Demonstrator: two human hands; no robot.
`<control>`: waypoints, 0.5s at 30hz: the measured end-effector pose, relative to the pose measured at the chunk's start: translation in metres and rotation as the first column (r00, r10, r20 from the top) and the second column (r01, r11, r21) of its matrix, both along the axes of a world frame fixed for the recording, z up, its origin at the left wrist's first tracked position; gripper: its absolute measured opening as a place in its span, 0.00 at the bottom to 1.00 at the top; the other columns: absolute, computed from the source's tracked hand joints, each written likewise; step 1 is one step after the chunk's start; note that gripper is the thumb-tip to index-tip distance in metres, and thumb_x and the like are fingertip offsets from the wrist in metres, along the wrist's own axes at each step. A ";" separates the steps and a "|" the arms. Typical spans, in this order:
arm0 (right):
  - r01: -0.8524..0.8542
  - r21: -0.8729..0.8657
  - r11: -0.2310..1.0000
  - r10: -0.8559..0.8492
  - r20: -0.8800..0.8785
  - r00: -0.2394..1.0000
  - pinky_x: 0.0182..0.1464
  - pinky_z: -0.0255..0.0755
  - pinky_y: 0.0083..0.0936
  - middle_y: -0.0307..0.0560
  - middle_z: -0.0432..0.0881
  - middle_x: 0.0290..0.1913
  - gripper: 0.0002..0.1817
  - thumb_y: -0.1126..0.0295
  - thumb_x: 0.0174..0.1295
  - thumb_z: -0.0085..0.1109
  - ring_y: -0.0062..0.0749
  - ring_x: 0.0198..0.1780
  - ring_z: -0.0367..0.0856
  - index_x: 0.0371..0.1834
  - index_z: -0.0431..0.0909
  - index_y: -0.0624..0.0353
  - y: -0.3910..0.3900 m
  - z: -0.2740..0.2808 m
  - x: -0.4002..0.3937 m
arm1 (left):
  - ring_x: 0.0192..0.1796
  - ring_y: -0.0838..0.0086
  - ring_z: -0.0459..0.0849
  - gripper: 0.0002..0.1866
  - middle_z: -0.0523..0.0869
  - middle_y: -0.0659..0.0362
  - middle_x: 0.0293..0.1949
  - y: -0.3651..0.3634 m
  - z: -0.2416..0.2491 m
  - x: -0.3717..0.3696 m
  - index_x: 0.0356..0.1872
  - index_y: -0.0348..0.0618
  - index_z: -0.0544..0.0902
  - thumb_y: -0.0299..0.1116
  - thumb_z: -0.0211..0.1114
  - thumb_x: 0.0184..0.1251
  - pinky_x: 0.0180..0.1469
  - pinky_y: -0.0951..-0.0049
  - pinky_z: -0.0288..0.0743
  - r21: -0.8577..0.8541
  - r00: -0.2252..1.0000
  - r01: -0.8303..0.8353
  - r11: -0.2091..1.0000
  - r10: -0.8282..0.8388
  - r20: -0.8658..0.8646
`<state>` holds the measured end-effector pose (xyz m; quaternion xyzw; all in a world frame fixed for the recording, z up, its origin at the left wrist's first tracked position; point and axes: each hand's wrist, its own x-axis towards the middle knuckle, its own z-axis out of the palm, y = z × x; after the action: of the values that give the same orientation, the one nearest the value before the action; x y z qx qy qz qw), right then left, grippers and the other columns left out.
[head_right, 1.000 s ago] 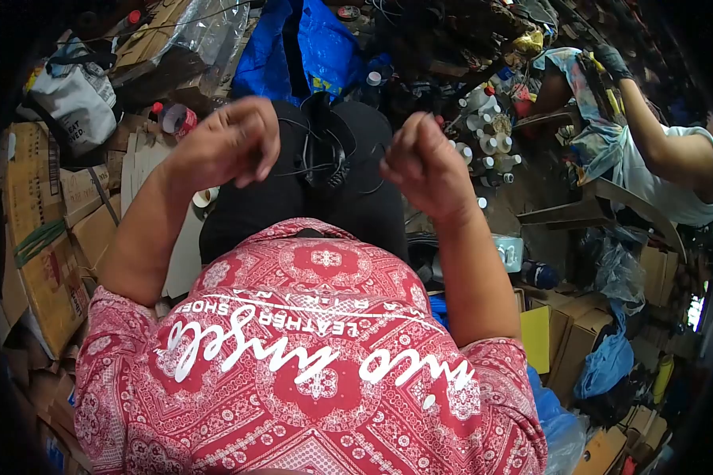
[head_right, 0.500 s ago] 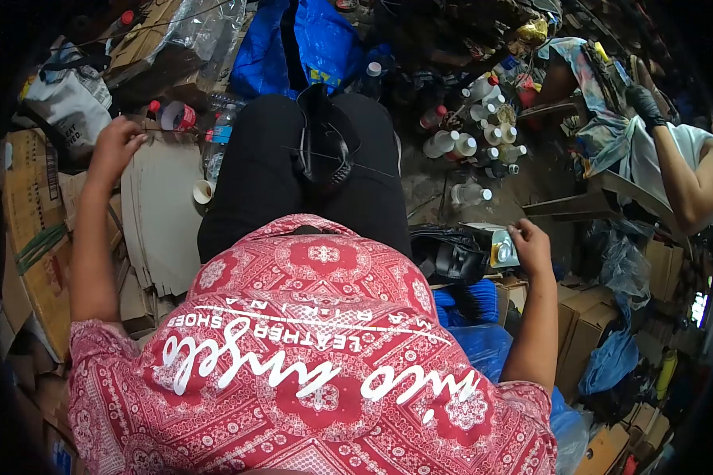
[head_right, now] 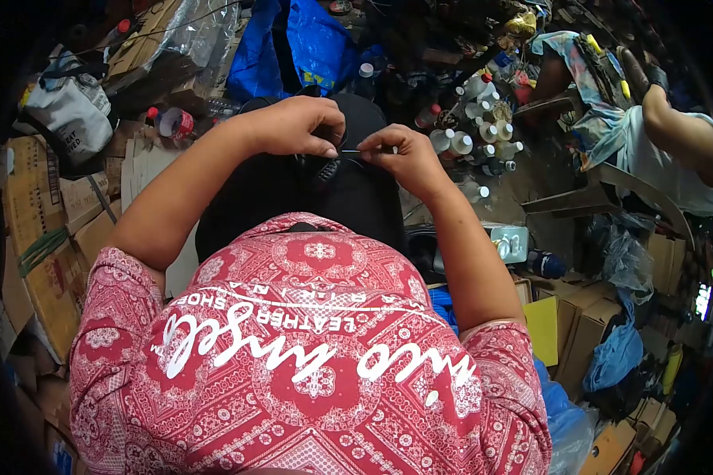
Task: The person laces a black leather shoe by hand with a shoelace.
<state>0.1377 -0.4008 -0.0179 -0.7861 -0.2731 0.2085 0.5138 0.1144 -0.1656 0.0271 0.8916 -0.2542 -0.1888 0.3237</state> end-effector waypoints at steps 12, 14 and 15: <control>-0.098 0.013 0.995 0.098 0.007 0.995 0.40 0.71 0.18 0.36 0.78 0.32 0.09 0.80 0.50 0.67 0.20 0.36 0.77 0.35 0.86 0.56 0.011 0.003 -0.011 | 0.37 0.76 0.80 0.14 0.84 0.60 0.33 0.009 -0.019 0.001 0.38 0.35 0.83 0.35 0.71 0.56 0.43 0.73 0.72 -0.203 0.934 -0.114 0.973 0.036 -0.355; -0.073 0.038 0.997 0.072 0.030 0.997 0.40 0.71 0.18 0.36 0.78 0.31 0.10 0.80 0.50 0.67 0.20 0.36 0.77 0.35 0.86 0.56 0.013 -0.001 -0.016 | 0.37 0.76 0.80 0.14 0.84 0.60 0.33 0.009 -0.023 -0.001 0.37 0.35 0.84 0.35 0.71 0.56 0.43 0.74 0.72 -0.236 0.924 -0.141 0.961 0.043 -0.380; -0.046 0.066 0.997 0.043 0.052 0.998 0.40 0.71 0.19 0.36 0.78 0.31 0.10 0.80 0.50 0.66 0.20 0.36 0.77 0.36 0.86 0.55 0.013 -0.003 -0.019 | 0.37 0.76 0.80 0.14 0.84 0.61 0.33 0.010 -0.024 -0.002 0.38 0.35 0.84 0.35 0.70 0.56 0.43 0.74 0.72 -0.261 0.917 -0.166 0.951 0.052 -0.395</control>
<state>0.1187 -0.3877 -0.0210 -0.7672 -0.3104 0.1904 0.5281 0.1120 -0.1554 0.0027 0.7932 -0.1601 -0.3019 0.5041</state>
